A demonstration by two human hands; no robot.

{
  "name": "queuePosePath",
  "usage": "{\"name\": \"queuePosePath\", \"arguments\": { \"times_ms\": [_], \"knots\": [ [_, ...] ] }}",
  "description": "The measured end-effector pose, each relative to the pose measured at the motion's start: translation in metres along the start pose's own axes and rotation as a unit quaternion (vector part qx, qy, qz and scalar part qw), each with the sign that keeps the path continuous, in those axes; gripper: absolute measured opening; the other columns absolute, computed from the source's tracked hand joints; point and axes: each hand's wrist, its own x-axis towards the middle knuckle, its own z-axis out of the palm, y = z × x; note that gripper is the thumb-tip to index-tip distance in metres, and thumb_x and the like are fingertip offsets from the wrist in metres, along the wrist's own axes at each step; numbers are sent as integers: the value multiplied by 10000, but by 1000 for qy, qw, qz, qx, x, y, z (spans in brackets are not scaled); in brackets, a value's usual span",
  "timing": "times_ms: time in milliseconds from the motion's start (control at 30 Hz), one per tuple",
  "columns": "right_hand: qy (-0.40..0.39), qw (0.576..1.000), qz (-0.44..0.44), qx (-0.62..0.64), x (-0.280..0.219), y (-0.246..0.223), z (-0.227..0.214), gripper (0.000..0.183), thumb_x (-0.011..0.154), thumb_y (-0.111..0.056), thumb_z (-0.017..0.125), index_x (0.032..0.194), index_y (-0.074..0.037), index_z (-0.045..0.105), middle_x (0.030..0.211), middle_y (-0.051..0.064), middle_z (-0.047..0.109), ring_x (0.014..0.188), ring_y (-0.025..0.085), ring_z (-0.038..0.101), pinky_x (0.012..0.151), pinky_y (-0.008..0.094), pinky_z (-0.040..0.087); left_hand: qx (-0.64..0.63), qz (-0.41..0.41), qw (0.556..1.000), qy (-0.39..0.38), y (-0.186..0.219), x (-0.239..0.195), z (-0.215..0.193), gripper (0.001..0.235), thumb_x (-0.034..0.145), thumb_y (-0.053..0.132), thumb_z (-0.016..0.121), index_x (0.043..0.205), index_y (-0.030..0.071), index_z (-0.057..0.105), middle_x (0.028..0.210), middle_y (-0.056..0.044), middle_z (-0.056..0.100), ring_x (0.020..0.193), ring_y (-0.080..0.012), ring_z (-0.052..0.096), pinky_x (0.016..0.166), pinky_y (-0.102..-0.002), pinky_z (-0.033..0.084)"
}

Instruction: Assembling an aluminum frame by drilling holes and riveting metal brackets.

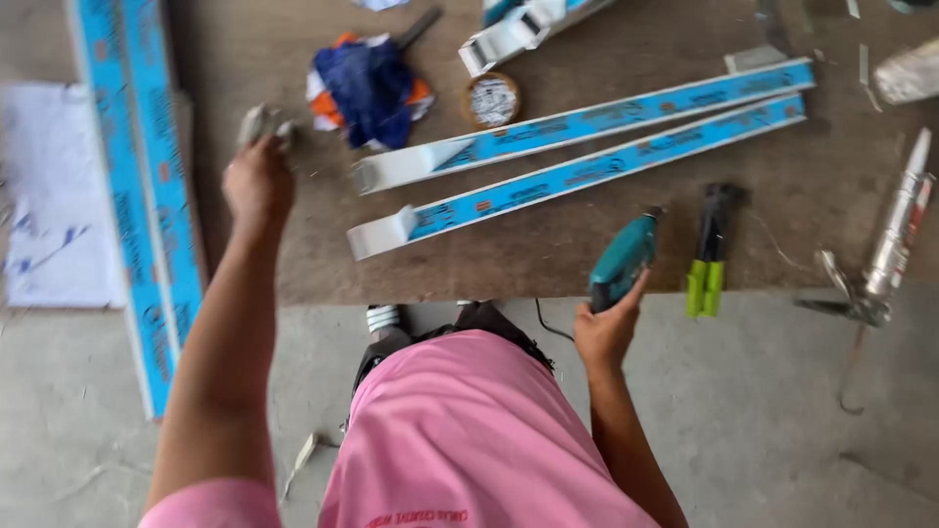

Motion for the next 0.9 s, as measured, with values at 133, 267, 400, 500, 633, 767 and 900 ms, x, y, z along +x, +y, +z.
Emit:
{"name": "queuePosePath", "arguments": {
  "times_ms": [133, 267, 400, 500, 633, 767, 900],
  "knots": [
    [27, 997, -68, 5, 6, 26, 5, 1079, 626, 17, 685, 1627, -9, 284, 1299, 364, 571, 1137, 553, 596, 978, 614, 472, 53, 42, 997, 25, -20, -2, 6, 91, 1020, 247, 743, 1020, 332, 777, 772, 92, 706, 615, -145, 706, 569, -284, 595],
    [-8, 984, -176, 17, 21, 38, 19, 1125, 561, 51, 702, 1606, 71, 284, 1235, 424, 562, 1077, 605, 589, 960, 622, 460, -60, 26, 994, 87, -31, -10, -19, 125, 964, 158, 750, 1067, 230, 748, 794, -41, 679, 693, -298, 704, 609, -432, 582],
    [-80, 991, -110, 14, 21, 52, 20, 1190, 576, 12, 680, 1663, -39, 198, 1441, 414, 439, 1266, 606, 494, 1075, 619, 396, -236, -90, 967, 18, -16, -28, -64, 234, 926, 2, 703, 968, 215, 789, 919, -38, 650, 767, -301, 706, 738, -428, 577],
    [-116, 990, -77, 22, 26, 49, 19, 1180, 598, -6, 669, 1662, -92, 167, 1508, 370, 387, 1347, 566, 454, 1149, 594, 348, -304, -33, 950, -65, -13, -59, -65, 177, 938, 49, 746, 973, 220, 775, 963, -73, 676, 913, -375, 706, 805, -479, 557],
    [-118, 987, -106, 1, 26, 49, 12, 1177, 591, 13, 667, 1655, -43, 166, 1497, 385, 400, 1334, 584, 471, 1127, 615, 370, -363, -19, 923, -122, 29, -106, -64, 239, 936, -26, 652, 943, 184, 766, 1006, -108, 682, 917, -403, 710, 817, -498, 551],
    [-88, 993, -78, 5, 20, 33, -1, 1139, 642, 27, 661, 1667, -129, 191, 1414, 385, 506, 1265, 571, 530, 1047, 624, 401, -312, 43, 943, -105, 34, -124, -45, 206, 888, 32, 707, 955, 220, 758, 1043, -57, 687, 950, -342, 704, 810, -456, 574],
    [-67, 990, -74, 100, 12, -7, -20, 967, 714, 61, 609, 1587, -10, 199, 1570, 316, 357, 1396, 452, 469, 1129, 458, 386, -375, 132, 914, -80, 27, -131, -38, 498, 817, -97, 607, 1266, 91, 712, 1145, -135, 724, 964, -342, 624, 819, -449, 499]
  ]
}}
